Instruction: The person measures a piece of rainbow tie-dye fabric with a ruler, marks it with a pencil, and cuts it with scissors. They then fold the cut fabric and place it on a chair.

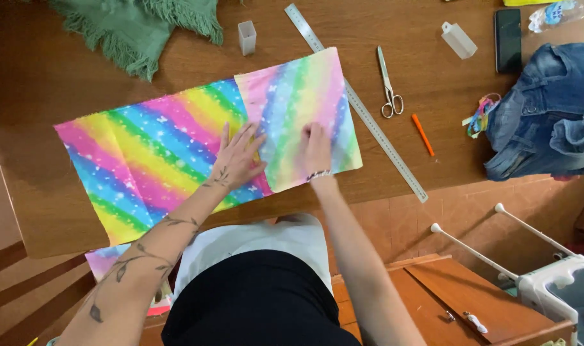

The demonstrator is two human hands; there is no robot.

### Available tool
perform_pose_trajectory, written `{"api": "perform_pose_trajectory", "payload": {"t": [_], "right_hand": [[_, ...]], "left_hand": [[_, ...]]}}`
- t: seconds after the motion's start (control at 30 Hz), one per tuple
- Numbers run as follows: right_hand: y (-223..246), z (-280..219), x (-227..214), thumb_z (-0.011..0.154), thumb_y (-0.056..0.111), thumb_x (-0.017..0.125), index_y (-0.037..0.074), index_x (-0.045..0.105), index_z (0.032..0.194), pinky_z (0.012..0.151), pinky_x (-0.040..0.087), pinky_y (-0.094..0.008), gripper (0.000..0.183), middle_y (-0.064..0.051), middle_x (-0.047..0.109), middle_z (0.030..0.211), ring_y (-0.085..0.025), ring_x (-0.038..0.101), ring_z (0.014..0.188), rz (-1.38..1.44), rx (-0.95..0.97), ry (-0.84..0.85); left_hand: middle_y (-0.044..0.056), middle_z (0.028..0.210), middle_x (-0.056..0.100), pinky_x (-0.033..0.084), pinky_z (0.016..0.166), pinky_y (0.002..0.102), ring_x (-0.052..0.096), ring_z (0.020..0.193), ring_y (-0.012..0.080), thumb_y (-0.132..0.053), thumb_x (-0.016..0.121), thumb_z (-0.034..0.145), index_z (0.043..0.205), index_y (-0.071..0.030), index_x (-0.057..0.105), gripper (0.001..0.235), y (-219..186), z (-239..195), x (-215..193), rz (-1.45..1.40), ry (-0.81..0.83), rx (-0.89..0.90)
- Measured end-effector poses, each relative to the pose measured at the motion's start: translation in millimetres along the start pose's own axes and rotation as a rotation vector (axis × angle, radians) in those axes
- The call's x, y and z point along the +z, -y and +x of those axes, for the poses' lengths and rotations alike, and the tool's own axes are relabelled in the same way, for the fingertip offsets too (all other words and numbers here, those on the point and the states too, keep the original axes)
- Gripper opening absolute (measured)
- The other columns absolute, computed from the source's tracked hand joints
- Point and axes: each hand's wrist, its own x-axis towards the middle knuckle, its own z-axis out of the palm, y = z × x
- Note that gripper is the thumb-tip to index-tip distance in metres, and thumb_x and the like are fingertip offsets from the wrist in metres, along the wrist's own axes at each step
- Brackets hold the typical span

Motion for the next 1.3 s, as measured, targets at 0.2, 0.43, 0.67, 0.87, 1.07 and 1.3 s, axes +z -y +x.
{"api": "perform_pose_trajectory", "payload": {"t": [0.2,0.43,0.67,0.87,1.07,1.3], "right_hand": [[-27.5,-78.9,55.6,0.100,0.025,0.061,0.013,0.070,0.105,0.085,0.054,-0.039,0.016,-0.010,0.070,0.090,-0.029,0.070,0.090,-0.064,-0.004,0.025],[-39.1,-87.1,65.5,0.099,0.029,0.059,0.016,0.065,0.104,0.086,0.054,-0.037,0.015,-0.006,0.061,0.096,-0.027,0.066,0.096,-0.165,0.028,-0.009],[-29.5,-89.3,64.3,0.091,0.026,0.065,0.015,0.069,0.097,0.080,0.056,-0.041,0.014,-0.008,0.071,0.086,-0.028,0.072,0.088,-0.236,0.123,0.092],[-32.9,-82.2,64.0,0.083,0.032,0.071,0.022,0.075,0.092,0.075,0.058,-0.031,0.015,0.002,0.076,0.081,-0.015,0.074,0.079,-0.227,0.229,0.084],[-32.8,-78.9,67.3,0.080,0.040,0.072,0.028,0.077,0.091,0.080,0.058,-0.035,0.017,0.006,0.076,0.081,-0.018,0.074,0.084,-0.266,0.291,0.072],[-4.9,-86.6,59.4,0.081,0.047,0.067,0.031,0.076,0.094,0.080,0.057,-0.038,0.022,0.008,0.076,0.084,-0.020,0.074,0.090,-0.323,0.349,0.063]], "left_hand": [[0.006,0.153,0.049,0.009,0.125,0.061,0.039,0.147,0.0215,-0.036,0.068,0.085,0.134,-0.017,0.062,0.052,-21.0,-26.0,-7.7,0.047,0.019,0.013],[0.002,0.146,0.056,0.013,0.125,0.057,0.044,0.143,0.0190,-0.036,0.066,0.091,0.128,-0.018,0.067,0.041,-23.4,-28.7,0.8,0.063,-0.058,0.000],[0.000,0.138,0.062,0.017,0.125,0.056,0.052,0.137,0.0191,-0.040,0.072,0.089,0.124,-0.019,0.069,0.040,-21.9,-33.0,11.3,0.072,-0.164,-0.020],[-0.005,0.126,0.068,0.021,0.124,0.055,0.055,0.132,0.0170,-0.040,0.075,0.089,0.113,-0.022,0.074,0.030,-20.8,-35.3,16.0,0.072,-0.229,-0.012],[-0.008,0.105,0.075,0.025,0.122,0.056,0.063,0.119,0.0155,-0.035,0.079,0.087,0.096,-0.027,0.079,0.012,-20.8,-37.0,22.5,0.007,-0.355,0.002],[-0.011,0.096,0.077,0.019,0.124,0.055,0.064,0.114,0.0126,-0.034,0.077,0.087,0.089,-0.029,0.079,0.006,-16.7,-32.6,31.7,-0.046,-0.361,-0.055]]}}
